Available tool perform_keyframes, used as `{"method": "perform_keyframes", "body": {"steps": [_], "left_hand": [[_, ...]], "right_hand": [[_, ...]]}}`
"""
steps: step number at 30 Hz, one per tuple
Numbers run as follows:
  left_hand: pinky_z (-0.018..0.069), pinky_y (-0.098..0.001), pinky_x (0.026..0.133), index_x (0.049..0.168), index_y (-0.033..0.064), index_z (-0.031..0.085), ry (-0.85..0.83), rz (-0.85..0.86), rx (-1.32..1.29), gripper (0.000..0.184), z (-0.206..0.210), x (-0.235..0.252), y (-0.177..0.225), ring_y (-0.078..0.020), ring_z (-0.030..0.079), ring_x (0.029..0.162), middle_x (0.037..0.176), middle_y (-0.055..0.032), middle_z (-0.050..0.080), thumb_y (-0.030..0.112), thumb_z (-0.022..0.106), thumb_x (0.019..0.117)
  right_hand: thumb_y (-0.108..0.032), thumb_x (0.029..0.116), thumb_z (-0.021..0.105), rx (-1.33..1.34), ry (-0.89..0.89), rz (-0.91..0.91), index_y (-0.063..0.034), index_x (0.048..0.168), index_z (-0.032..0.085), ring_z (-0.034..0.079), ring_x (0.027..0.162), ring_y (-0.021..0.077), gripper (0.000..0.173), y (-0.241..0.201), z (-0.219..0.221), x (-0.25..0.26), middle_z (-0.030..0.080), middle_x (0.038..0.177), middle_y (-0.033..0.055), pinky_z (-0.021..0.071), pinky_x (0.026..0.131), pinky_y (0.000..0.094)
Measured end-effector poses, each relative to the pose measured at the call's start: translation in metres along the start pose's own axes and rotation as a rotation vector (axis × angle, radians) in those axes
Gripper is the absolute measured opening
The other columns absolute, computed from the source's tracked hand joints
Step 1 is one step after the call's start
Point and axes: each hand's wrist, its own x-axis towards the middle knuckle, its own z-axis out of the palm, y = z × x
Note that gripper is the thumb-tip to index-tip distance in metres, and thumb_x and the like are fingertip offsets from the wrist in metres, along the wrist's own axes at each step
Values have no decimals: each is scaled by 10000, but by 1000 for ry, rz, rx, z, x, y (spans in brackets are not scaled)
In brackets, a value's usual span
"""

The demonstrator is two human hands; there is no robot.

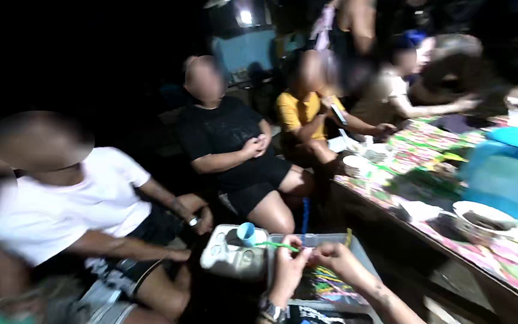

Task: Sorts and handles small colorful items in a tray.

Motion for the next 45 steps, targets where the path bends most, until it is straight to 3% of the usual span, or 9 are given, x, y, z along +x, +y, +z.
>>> {"method": "perform_keyframes", "body": {"steps": [8,13,17,23,26,29,36,41,45], "left_hand": [[552,-256,774,1064,-60,645,2,-25,-83,210,7,0,8,-77,634,808,918,-71,658,37,724,895],[553,-228,754,1041,-18,634,-82,10,-330,155,-1,-11,14,-33,631,802,912,6,662,-35,672,891],[565,-251,814,1043,23,657,-215,44,-501,145,-15,-13,10,-39,666,871,956,28,710,-50,620,924],[563,-245,817,1023,94,628,-249,99,-566,190,-21,-20,11,-34,662,881,958,46,700,-36,674,892],[561,-210,691,1046,98,626,-251,163,-540,170,-19,-24,10,-19,653,759,920,46,704,1,674,914],[573,-217,687,1111,106,626,-287,165,-600,200,-18,-23,8,-24,662,744,935,50,710,20,669,935],[579,-240,648,1100,76,606,-259,33,-539,212,-7,-27,17,-53,658,701,891,22,706,-26,632,916],[568,-245,841,1045,85,613,-209,142,-489,217,5,-20,10,-37,659,912,975,48,683,-13,696,870],[569,-242,805,1070,47,589,-178,83,-401,188,14,-16,17,-27,646,857,929,55,657,-16,636,900]], "right_hand": [[-4,929,625,248,1,8,-52,843,719,646,717,17,136,-6,0,-8,706,772,-47,558,714,229],[-55,947,527,583,-198,153,-151,845,688,674,727,72,213,0,4,-8,716,792,-36,584,703,279],[-245,867,695,707,-497,140,-286,821,739,651,668,66,76,12,7,5,689,741,-57,568,633,268],[-319,823,815,747,-677,126,-270,853,780,682,692,68,68,12,13,6,722,776,-29,588,657,246],[-312,901,718,692,-656,91,-254,909,784,679,731,61,88,7,12,2,735,845,-38,578,666,236],[-311,957,633,649,-612,65,-262,877,765,658,741,39,162,-1,10,-5,718,835,-69,559,680,225],[-222,929,585,690,-446,110,-179,881,742,659,724,65,170,-6,5,-18,709,815,-32,573,705,254],[-97,897,610,558,-221,95,-138,818,689,606,635,32,119,-21,-3,-29,679,732,-44,521,611,217],[-19,929,596,488,-125,53,-121,831,633,596,658,27,146,-28,-10,-31,653,735,-63,522,655,223]]}}
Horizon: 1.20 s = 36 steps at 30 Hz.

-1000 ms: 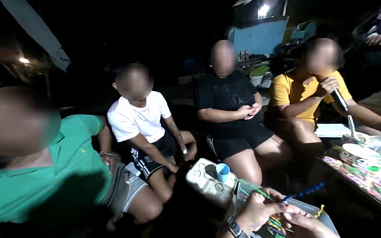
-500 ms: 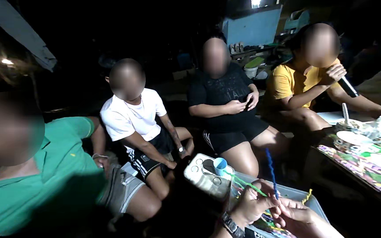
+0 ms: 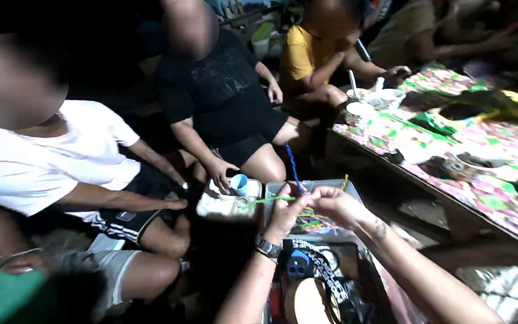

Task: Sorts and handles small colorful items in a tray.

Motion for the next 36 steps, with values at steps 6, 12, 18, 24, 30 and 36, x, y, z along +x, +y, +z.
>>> {"method": "perform_keyframes", "body": {"steps": [6,12,18,24,30,36], "left_hand": [[570,-236,728,1047,70,608,104,-109,-71,133,7,2,-2,-46,646,770,887,33,669,-9,594,940],[574,-228,712,976,65,658,140,-49,-22,127,0,-1,-1,-43,659,757,864,31,699,-46,621,927],[549,-194,643,982,65,631,205,-118,34,105,-8,-5,10,-34,631,683,809,25,674,-29,595,950],[513,-170,607,975,92,649,214,-172,-11,159,-16,-9,17,-30,611,634,754,13,678,-46,573,957],[497,-150,605,979,165,589,544,-29,-239,206,-15,-7,24,-6,560,615,771,70,611,54,435,1059],[464,-196,654,1122,102,468,825,21,165,113,-23,-2,17,-39,529,753,962,8,504,86,527,1027]], "right_hand": [[-37,872,757,-224,121,-258,-76,862,624,640,717,29,139,12,-2,0,678,805,-40,557,716,226],[-156,1029,573,-306,20,-174,-56,977,642,614,775,13,132,11,-1,3,652,861,-39,529,763,223],[-151,971,650,-709,137,-524,5,975,705,654,774,82,166,17,12,9,697,882,58,561,746,259],[-103,947,665,-1086,194,-707,-43,956,721,692,827,255,82,9,15,9,700,882,91,559,786,511],[-132,954,641,-1284,331,-685,-93,989,744,685,905,300,116,-14,-5,-2,723,947,84,495,818,584],[-195,972,685,-1302,189,-237,-129,1078,776,651,1094,387,154,14,-60,6,719,1111,136,479,901,666]]}}
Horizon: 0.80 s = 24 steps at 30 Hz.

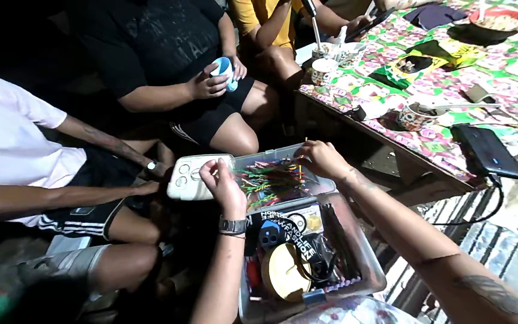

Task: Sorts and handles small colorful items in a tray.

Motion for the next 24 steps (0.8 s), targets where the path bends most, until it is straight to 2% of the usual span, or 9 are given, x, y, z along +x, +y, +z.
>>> {"method": "perform_keyframes", "body": {"steps": [3,6,9,11,16,19,21,23,24], "left_hand": [[470,-228,734,1141,64,513,-119,105,109,150,4,-6,-4,-52,544,845,1034,-10,533,71,533,993],[485,-278,803,1149,40,547,-175,132,167,172,5,-8,-9,-93,557,930,1085,-46,548,67,535,980],[490,-289,826,1160,26,545,-215,126,210,191,3,-10,-12,-115,561,961,1105,-68,543,75,536,976],[489,-292,825,1141,22,551,-229,125,214,179,3,-9,-13,-125,562,958,1100,-78,544,73,538,970],[492,-284,833,1141,31,560,-232,128,230,175,3,-9,-13,-107,563,965,1102,-62,549,72,541,972],[501,-303,862,1176,34,570,-258,137,285,195,3,-8,-12,-115,565,994,1144,-68,547,101,550,994],[508,-298,868,1203,29,564,-301,158,330,217,0,-9,-13,-120,568,1023,1194,-81,543,135,545,1014],[507,-298,872,1217,41,563,-327,167,360,228,-1,-10,-14,-122,570,1037,1219,-80,539,162,544,1024],[504,-295,863,1215,44,565,-331,172,361,224,0,-9,-13,-119,570,1026,1211,-76,539,156,545,1022]], "right_hand": [[-97,983,620,-189,-80,24,-178,1128,780,651,1074,405,231,14,1,10,714,1087,156,478,890,650],[-61,993,576,-446,-279,64,-163,1158,773,625,1118,420,276,23,2,30,692,1156,195,391,1008,652],[58,946,568,-614,-382,10,4,994,751,627,1085,437,197,30,9,37,679,1127,234,372,1031,661],[90,905,598,-679,-309,-89,9,909,752,630,1068,415,173,34,6,33,685,1111,204,413,997,640],[-11,959,610,-465,11,-114,-8,980,737,610,1112,494,129,8,-67,13,687,1091,238,396,995,721],[-156,982,634,-252,200,-71,-74,1056,742,651,1056,443,154,-15,-84,11,702,1050,202,443,909,683],[-199,966,669,-148,157,-50,-80,1095,751,666,1077,414,193,-24,-61,13,717,1084,186,466,933,669],[-220,975,682,-98,-73,-52,-52,1187,720,639,1129,433,274,-23,-37,6,697,1155,210,456,957,674],[-199,977,676,-87,-146,-90,-43,1168,715,646,1106,421,250,-24,-34,0,692,1137,206,487,937,643]]}}
